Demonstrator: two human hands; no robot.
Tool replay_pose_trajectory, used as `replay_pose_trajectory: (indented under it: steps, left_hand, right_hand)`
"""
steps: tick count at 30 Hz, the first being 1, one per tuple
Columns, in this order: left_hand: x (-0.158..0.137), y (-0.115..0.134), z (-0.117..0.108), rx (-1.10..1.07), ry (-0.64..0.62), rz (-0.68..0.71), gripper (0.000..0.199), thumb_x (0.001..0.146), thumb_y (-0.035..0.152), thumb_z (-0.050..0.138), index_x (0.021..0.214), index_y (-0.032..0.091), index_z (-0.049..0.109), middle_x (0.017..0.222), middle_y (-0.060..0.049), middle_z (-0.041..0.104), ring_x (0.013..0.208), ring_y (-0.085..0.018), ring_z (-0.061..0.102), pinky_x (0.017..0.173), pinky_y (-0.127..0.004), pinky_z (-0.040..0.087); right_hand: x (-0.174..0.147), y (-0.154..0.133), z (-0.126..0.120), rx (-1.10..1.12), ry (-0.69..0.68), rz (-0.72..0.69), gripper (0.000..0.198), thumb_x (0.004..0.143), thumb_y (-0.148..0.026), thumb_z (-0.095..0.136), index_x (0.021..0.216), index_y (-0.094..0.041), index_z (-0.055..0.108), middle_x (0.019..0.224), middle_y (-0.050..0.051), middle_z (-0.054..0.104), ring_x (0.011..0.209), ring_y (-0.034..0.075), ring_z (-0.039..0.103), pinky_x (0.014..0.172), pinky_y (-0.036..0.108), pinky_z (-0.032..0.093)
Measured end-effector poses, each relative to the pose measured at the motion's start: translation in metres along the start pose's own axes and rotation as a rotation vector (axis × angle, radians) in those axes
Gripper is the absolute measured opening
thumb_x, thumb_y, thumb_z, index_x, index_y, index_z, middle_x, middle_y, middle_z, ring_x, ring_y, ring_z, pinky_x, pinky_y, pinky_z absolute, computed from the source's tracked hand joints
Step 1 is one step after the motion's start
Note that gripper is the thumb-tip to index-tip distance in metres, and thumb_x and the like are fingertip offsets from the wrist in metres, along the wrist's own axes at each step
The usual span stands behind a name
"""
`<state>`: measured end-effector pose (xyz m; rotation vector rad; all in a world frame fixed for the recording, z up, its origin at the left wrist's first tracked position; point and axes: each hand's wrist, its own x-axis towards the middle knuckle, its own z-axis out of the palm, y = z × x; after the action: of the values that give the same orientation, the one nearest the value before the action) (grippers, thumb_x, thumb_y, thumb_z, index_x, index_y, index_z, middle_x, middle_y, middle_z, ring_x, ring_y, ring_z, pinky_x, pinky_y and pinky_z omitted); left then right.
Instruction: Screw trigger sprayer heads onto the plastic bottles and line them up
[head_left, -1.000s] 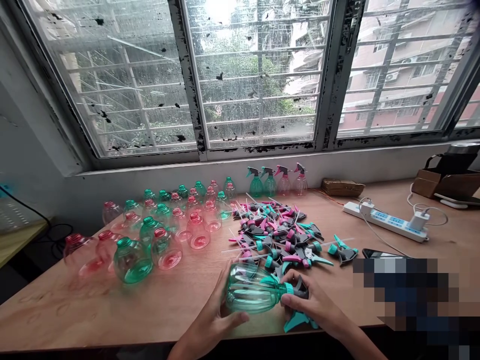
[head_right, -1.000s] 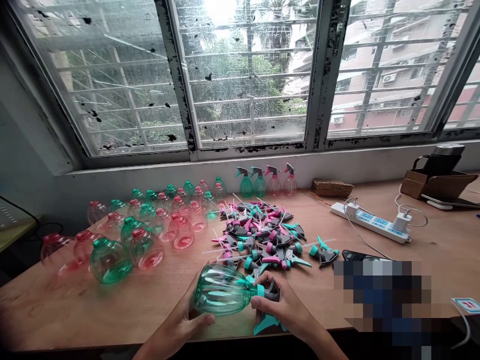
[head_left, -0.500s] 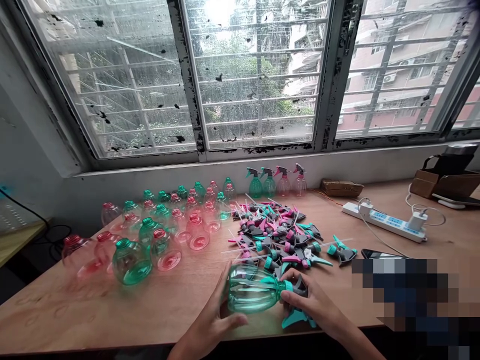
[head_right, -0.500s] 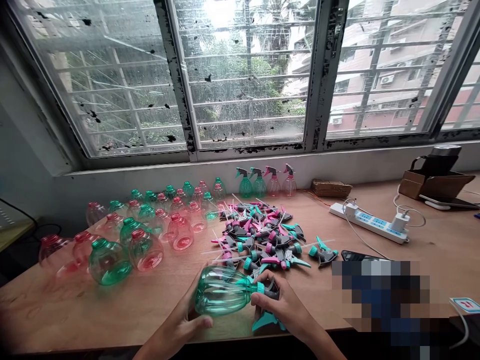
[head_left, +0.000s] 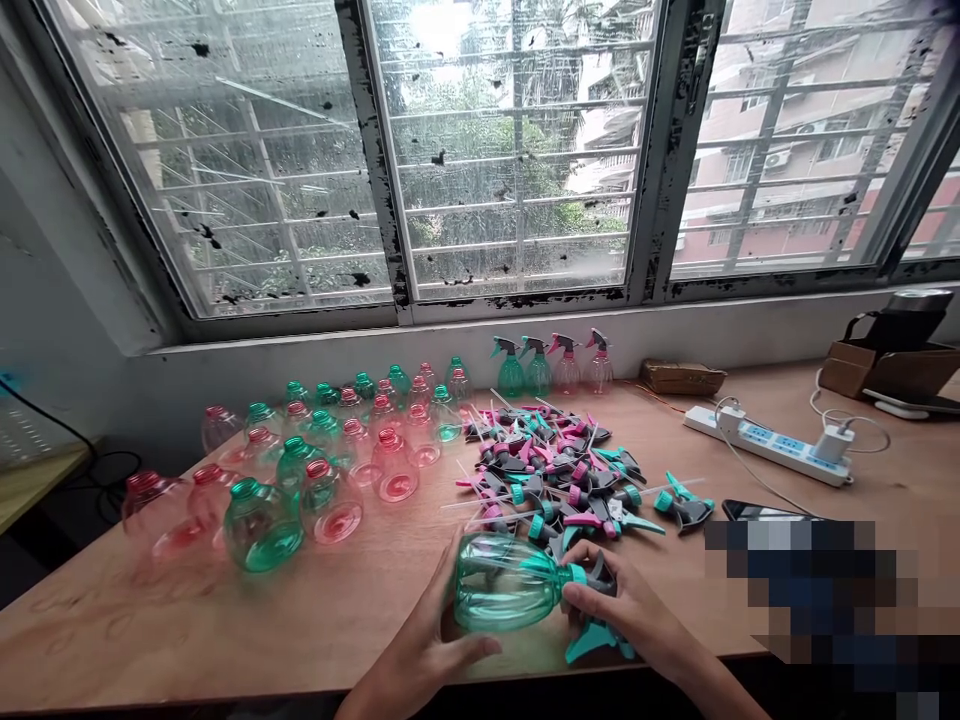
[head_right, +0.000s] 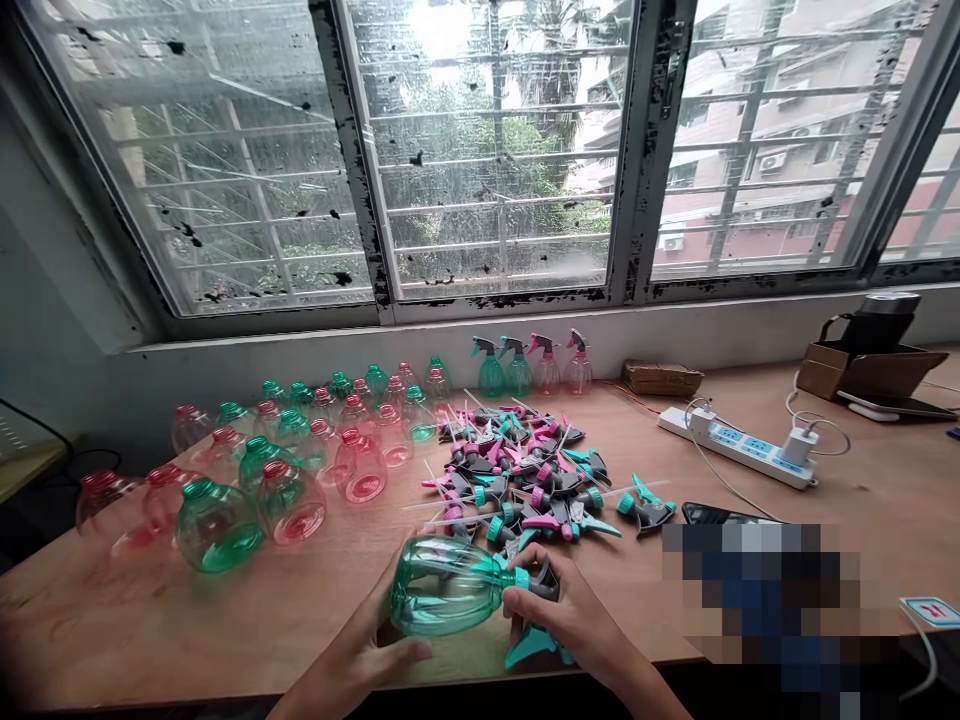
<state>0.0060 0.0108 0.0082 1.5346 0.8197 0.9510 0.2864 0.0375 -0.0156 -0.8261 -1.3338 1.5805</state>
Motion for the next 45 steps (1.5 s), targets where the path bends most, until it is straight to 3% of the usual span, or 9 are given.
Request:
replay_pose_trajectory:
  steps: [6, 10, 14, 22, 27, 29, 33, 38, 45]
  left_hand:
    - [0.000, -0.009, -0.003, 0.094, 0.023, 0.011, 0.101, 0.093, 0.041, 0.075, 0.165, 0.045, 0.005, 0.176, -0.004, 0.023, 0.160, -0.035, 0.027, 0.132, -0.055, 0.013]
    - [-0.002, -0.011, -0.003, 0.078, 0.040, -0.001, 0.111, 0.086, 0.044, 0.082, 0.166, 0.041, 0.005, 0.176, -0.007, 0.023, 0.160, -0.038, 0.023, 0.132, -0.057, 0.009]
    - [-0.001, -0.002, 0.000, -0.026, 0.021, 0.005, 0.106, 0.086, 0.048, 0.081, 0.167, 0.035, 0.012, 0.176, -0.009, 0.021, 0.160, -0.039, 0.023, 0.132, -0.056, 0.013]
    - [0.001, -0.002, 0.001, -0.013, 0.023, -0.001, 0.109, 0.087, 0.037, 0.083, 0.164, 0.049, 0.007, 0.176, -0.005, 0.024, 0.158, -0.034, 0.031, 0.130, -0.055, 0.024]
    - [-0.003, -0.007, -0.002, -0.081, -0.014, 0.029, 0.097, 0.091, 0.052, 0.074, 0.166, 0.041, 0.012, 0.176, -0.007, 0.025, 0.161, -0.035, 0.022, 0.129, -0.053, 0.027]
    - [-0.003, -0.005, -0.002, -0.070, -0.018, 0.026, 0.095, 0.093, 0.049, 0.073, 0.166, 0.039, 0.013, 0.176, -0.007, 0.025, 0.161, -0.035, 0.022, 0.129, -0.054, 0.027]
    - [-0.001, 0.002, 0.000, -0.004, -0.033, 0.004, 0.103, 0.092, 0.036, 0.078, 0.165, 0.044, 0.005, 0.177, -0.005, 0.022, 0.159, -0.033, 0.029, 0.130, -0.055, 0.024]
    - [0.000, 0.001, 0.000, 0.025, -0.039, 0.023, 0.109, 0.092, 0.037, 0.077, 0.164, 0.047, -0.004, 0.176, -0.004, 0.023, 0.159, -0.032, 0.029, 0.131, -0.055, 0.020]
    - [-0.001, 0.002, 0.000, -0.028, -0.019, 0.006, 0.098, 0.091, 0.039, 0.078, 0.166, 0.039, 0.015, 0.176, -0.007, 0.024, 0.159, -0.035, 0.028, 0.130, -0.055, 0.023]
  right_hand:
    - [0.001, -0.001, -0.001, -0.022, -0.005, -0.007, 0.043, 0.085, -0.053, 0.083, 0.099, -0.019, 0.061, 0.073, 0.002, 0.079, 0.063, 0.019, 0.075, 0.060, 0.028, 0.057]
    - [-0.001, -0.002, 0.001, -0.034, 0.032, -0.008, 0.046, 0.081, -0.054, 0.086, 0.099, -0.019, 0.061, 0.073, 0.002, 0.079, 0.062, 0.020, 0.075, 0.061, 0.028, 0.056]
    - [-0.001, -0.001, 0.002, -0.027, 0.053, -0.012, 0.047, 0.078, -0.054, 0.088, 0.098, -0.020, 0.061, 0.072, 0.001, 0.079, 0.061, 0.020, 0.074, 0.060, 0.029, 0.055]
    - [0.000, -0.009, 0.003, -0.029, 0.101, -0.028, 0.046, 0.079, -0.056, 0.086, 0.094, -0.020, 0.061, 0.065, -0.002, 0.074, 0.059, 0.019, 0.072, 0.058, 0.028, 0.057]
    - [-0.003, -0.012, 0.004, -0.007, 0.069, -0.012, 0.046, 0.079, -0.054, 0.088, 0.096, -0.020, 0.061, 0.066, -0.002, 0.075, 0.061, 0.018, 0.073, 0.060, 0.026, 0.058]
    - [-0.002, -0.010, 0.004, -0.007, 0.060, -0.016, 0.045, 0.080, -0.053, 0.087, 0.096, -0.020, 0.061, 0.067, -0.002, 0.076, 0.061, 0.018, 0.074, 0.060, 0.026, 0.058]
    - [-0.001, -0.007, 0.003, 0.002, 0.091, -0.026, 0.046, 0.079, -0.055, 0.087, 0.096, -0.021, 0.061, 0.067, -0.001, 0.076, 0.060, 0.019, 0.074, 0.058, 0.028, 0.059]
    - [0.000, -0.008, 0.004, -0.031, 0.104, -0.029, 0.049, 0.077, -0.057, 0.087, 0.097, -0.021, 0.061, 0.065, -0.001, 0.075, 0.059, 0.020, 0.073, 0.057, 0.029, 0.059]
    - [-0.001, -0.005, 0.003, -0.079, 0.093, -0.030, 0.049, 0.077, -0.057, 0.087, 0.098, -0.020, 0.062, 0.066, 0.000, 0.077, 0.059, 0.021, 0.073, 0.060, 0.030, 0.057]
